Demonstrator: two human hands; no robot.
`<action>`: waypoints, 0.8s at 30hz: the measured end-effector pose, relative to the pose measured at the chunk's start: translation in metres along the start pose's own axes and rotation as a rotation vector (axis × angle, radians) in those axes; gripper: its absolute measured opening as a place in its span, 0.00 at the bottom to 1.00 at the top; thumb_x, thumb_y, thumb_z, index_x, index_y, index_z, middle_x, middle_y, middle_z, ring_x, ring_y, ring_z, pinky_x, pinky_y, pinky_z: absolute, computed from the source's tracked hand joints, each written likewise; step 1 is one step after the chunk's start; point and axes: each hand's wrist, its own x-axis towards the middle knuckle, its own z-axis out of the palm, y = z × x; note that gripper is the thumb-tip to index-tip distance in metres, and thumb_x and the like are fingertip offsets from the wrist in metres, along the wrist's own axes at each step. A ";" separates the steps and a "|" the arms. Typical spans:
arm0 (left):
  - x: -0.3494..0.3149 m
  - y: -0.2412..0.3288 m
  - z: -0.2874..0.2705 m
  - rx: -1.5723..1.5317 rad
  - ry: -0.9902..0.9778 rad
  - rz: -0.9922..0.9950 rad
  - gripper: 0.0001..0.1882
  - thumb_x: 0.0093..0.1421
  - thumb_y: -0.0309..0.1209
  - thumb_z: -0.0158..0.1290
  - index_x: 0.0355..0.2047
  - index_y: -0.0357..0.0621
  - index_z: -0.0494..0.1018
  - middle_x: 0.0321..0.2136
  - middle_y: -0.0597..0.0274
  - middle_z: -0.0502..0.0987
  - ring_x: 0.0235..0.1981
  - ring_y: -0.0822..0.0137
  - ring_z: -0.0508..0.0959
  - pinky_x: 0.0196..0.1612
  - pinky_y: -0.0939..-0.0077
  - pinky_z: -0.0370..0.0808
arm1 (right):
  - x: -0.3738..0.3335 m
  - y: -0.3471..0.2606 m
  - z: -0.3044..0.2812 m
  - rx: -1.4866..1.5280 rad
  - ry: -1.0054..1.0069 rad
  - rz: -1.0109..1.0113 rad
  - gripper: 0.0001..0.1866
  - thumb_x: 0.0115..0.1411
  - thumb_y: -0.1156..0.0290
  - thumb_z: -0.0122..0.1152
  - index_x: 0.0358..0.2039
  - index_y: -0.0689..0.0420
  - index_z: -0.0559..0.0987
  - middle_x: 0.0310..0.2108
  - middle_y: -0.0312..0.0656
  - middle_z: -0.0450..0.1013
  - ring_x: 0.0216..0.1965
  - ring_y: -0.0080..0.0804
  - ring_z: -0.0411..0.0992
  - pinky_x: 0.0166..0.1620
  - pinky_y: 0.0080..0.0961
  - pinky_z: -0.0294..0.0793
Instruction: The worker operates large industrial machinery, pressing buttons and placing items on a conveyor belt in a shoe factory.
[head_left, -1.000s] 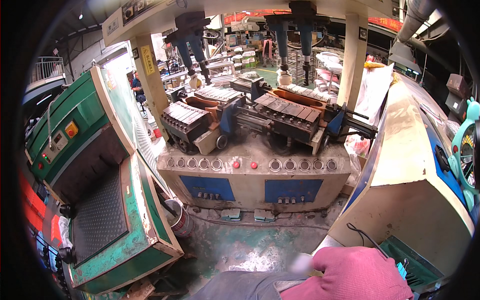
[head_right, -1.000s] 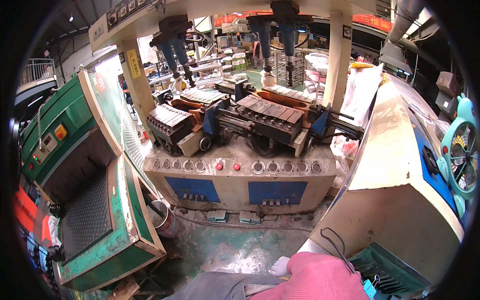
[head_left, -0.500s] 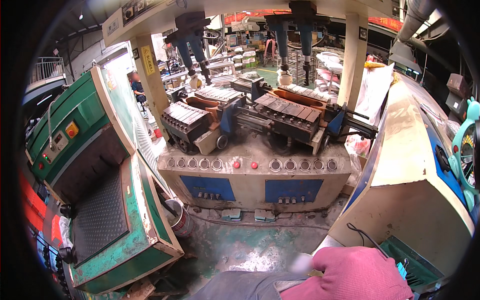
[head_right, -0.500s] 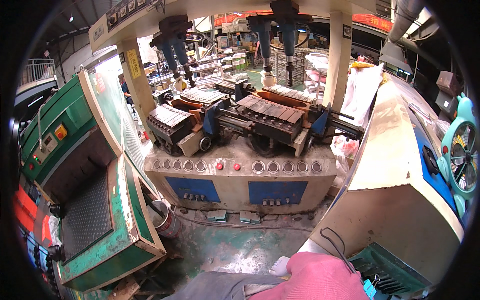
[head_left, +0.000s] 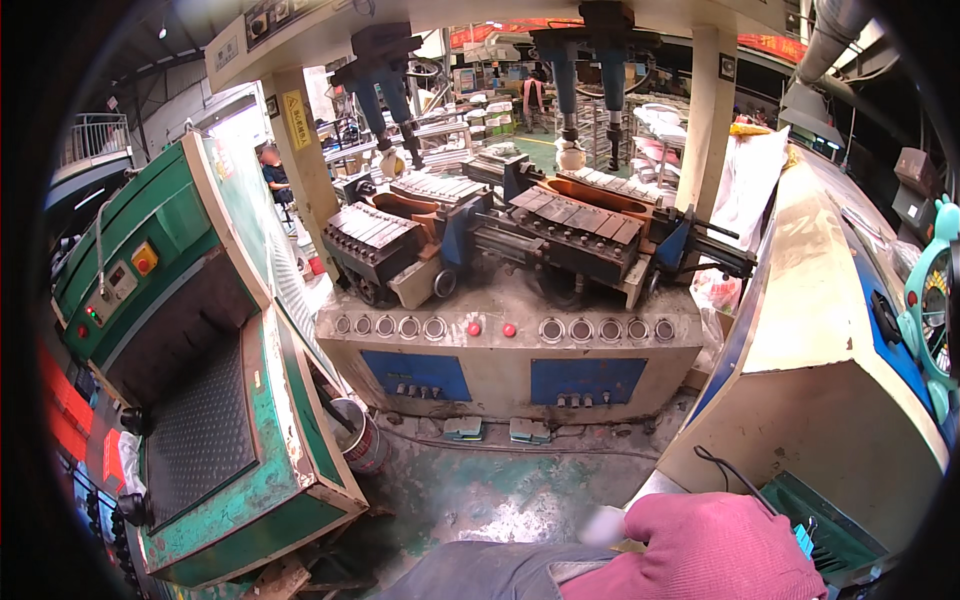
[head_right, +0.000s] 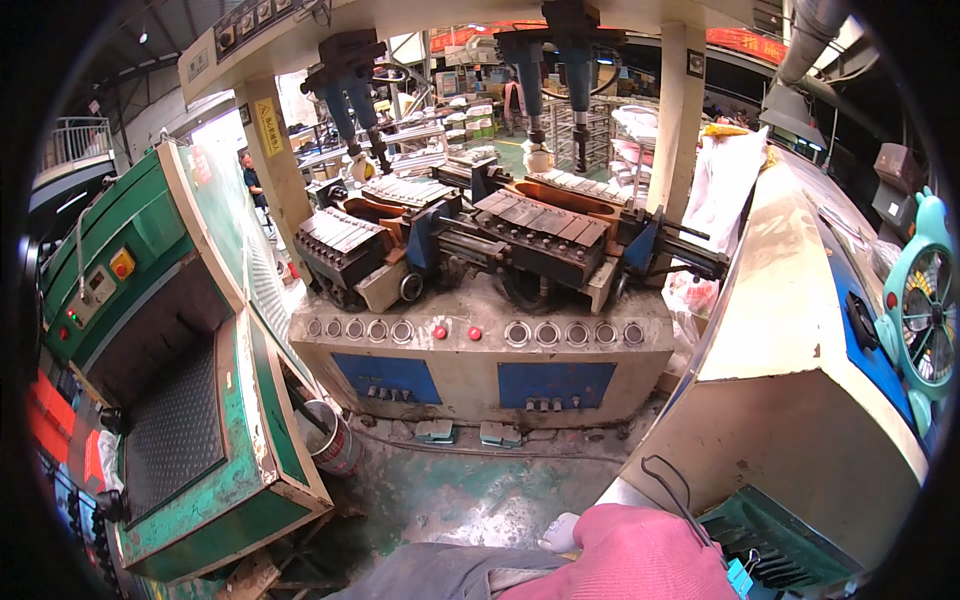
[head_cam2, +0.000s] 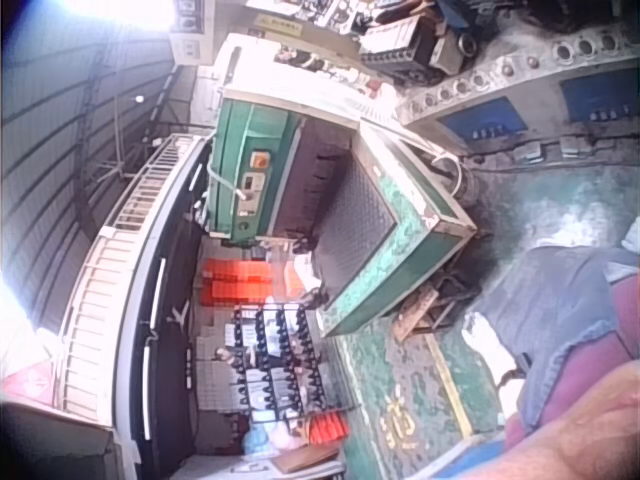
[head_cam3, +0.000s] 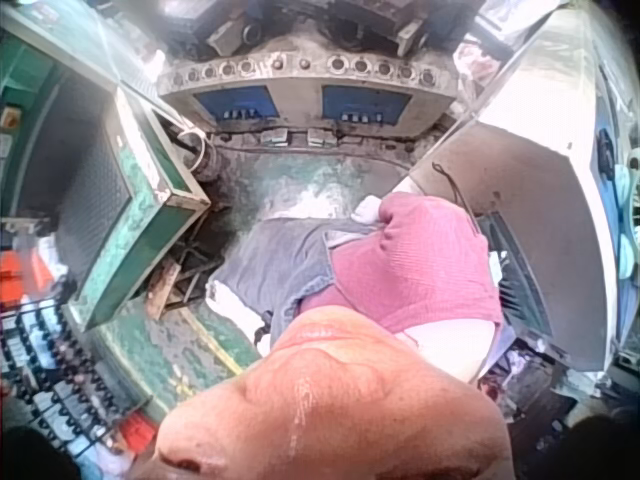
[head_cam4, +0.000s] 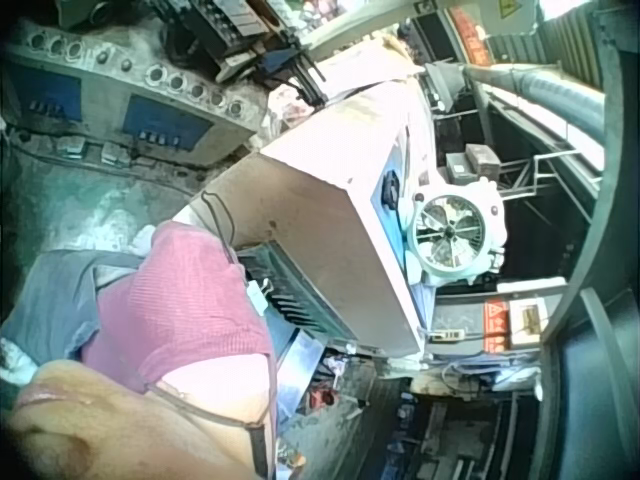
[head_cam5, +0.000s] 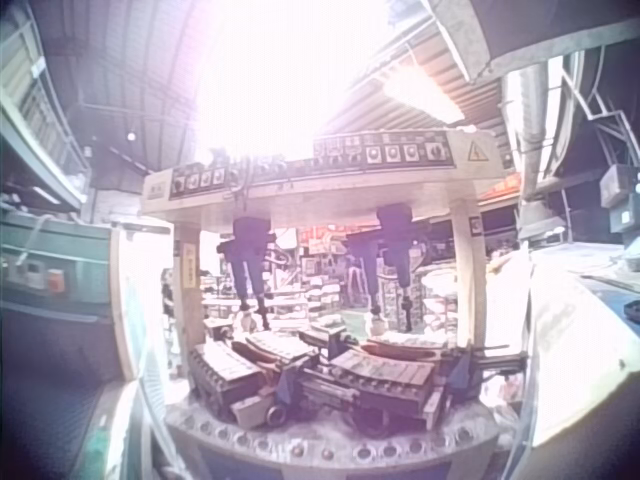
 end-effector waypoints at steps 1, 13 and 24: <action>0.002 -0.002 -0.004 0.046 -0.011 0.029 0.12 0.60 0.20 0.53 0.45 0.31 0.72 0.43 0.44 0.76 0.41 0.52 0.77 0.48 0.58 0.78 | 0.000 0.000 -0.001 -0.003 -0.002 -0.001 0.28 0.68 0.52 0.32 0.43 0.51 0.82 0.43 0.47 0.79 0.46 0.47 0.76 0.51 0.43 0.71; 0.017 -0.010 -0.049 -0.807 -0.301 -0.384 0.13 0.68 0.37 0.45 0.47 0.45 0.71 0.51 0.56 0.73 0.55 0.54 0.69 0.64 0.51 0.59 | 0.002 0.001 0.003 -0.021 0.018 -0.013 0.28 0.68 0.52 0.33 0.42 0.52 0.82 0.42 0.47 0.79 0.45 0.48 0.77 0.50 0.43 0.71; 0.009 -0.007 -0.027 -0.253 -0.151 -0.071 0.13 0.64 0.28 0.47 0.46 0.32 0.72 0.43 0.46 0.76 0.45 0.54 0.75 0.55 0.55 0.72 | 0.006 0.005 0.010 -0.003 0.078 -0.021 0.29 0.69 0.51 0.32 0.38 0.53 0.83 0.38 0.46 0.80 0.41 0.50 0.77 0.47 0.44 0.73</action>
